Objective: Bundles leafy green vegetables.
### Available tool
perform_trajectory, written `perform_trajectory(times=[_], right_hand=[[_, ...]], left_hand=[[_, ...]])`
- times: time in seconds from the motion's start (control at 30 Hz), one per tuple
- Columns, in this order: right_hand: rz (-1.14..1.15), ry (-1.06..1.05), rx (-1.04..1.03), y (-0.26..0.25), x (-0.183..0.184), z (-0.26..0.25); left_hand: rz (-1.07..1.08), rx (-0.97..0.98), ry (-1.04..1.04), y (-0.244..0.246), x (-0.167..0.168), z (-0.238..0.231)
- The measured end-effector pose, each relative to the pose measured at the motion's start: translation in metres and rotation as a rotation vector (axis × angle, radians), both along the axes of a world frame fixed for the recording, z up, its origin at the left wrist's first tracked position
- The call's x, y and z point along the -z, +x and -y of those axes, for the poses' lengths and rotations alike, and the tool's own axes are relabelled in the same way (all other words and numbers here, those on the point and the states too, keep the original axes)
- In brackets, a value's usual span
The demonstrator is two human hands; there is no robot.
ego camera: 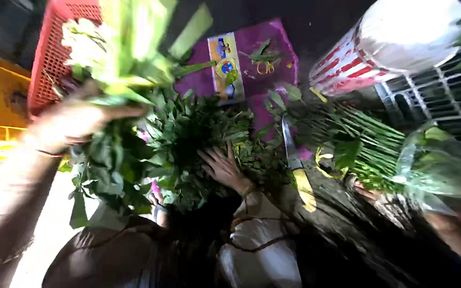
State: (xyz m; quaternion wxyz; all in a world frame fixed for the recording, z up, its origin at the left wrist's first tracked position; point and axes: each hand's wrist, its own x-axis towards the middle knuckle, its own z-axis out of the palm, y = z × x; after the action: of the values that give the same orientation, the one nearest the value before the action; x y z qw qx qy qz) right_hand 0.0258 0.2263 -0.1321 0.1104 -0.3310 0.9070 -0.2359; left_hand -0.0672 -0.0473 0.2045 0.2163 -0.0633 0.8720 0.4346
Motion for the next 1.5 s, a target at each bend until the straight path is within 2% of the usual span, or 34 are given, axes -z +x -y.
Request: perform_trajectory(times=[0.07,0.13,0.2,0.27,0.33,0.43,0.5,0.57,0.67,0.83,0.93,1.1,1.23,1.27,1.37,1.4,1.43,1.5], right_hand=[[0.016,-0.148,0.100,-0.008,-0.025,-0.010],[-0.130,-0.262,0.300,-0.014,-0.051,-0.030],[-0.317,-0.321,0.559,-0.025,-0.081,-0.064],[-0.426,-0.330,0.773,-0.038,-0.122,-0.095],[-0.459,-0.301,0.792,-0.052,-0.165,-0.105],[-0.255,-0.171,0.543,-0.071,-0.202,-0.090],[-0.082,-0.161,0.409,-0.079,-0.201,-0.075],[0.019,-0.243,0.410,-0.083,-0.186,-0.067],[0.254,-0.369,0.541,-0.082,-0.179,-0.068],[0.450,-0.482,0.813,-0.081,-0.171,-0.075],[0.363,-0.491,0.865,-0.074,-0.165,-0.077],[0.204,-0.338,1.018,-0.067,-0.157,-0.088],[0.126,-0.510,1.225,-0.067,-0.152,-0.135],[0.133,-0.469,1.209,-0.066,-0.152,-0.142],[0.322,0.031,0.867,-0.061,-0.151,-0.149],[0.358,0.114,0.788,-0.061,-0.149,-0.146],[0.308,0.099,0.745,-0.059,-0.148,-0.142],[0.145,-0.084,0.630,-0.060,-0.156,-0.130]], left_hand=[[-0.003,0.276,-0.357,-0.007,0.016,-0.019],[0.084,0.565,-0.648,-0.014,0.037,-0.048],[0.159,0.728,-0.839,-0.012,0.051,-0.083],[0.125,0.819,-0.893,-0.010,0.068,-0.110],[0.091,0.905,-0.890,-0.009,0.077,-0.134],[0.016,1.008,-0.866,-0.011,0.085,-0.166],[-0.009,1.028,-0.831,-0.013,0.086,-0.183],[-0.011,1.026,-0.808,-0.015,0.082,-0.189],[0.015,1.001,-0.765,-0.015,0.079,-0.185],[-0.099,1.044,-0.812,-0.007,0.108,-0.170],[-0.048,1.031,-0.826,-0.007,0.108,-0.171],[0.041,0.894,-0.776,-0.010,0.109,-0.169],[0.229,0.836,-0.761,-0.021,0.109,-0.150],[0.245,0.836,-0.764,-0.023,0.113,-0.142],[0.181,0.916,-0.844,-0.023,0.123,-0.128],[0.133,0.955,-0.874,-0.022,0.125,-0.126],[0.084,0.989,-0.891,-0.022,0.126,-0.125],[0.034,1.035,-0.917,-0.024,0.125,-0.128]])
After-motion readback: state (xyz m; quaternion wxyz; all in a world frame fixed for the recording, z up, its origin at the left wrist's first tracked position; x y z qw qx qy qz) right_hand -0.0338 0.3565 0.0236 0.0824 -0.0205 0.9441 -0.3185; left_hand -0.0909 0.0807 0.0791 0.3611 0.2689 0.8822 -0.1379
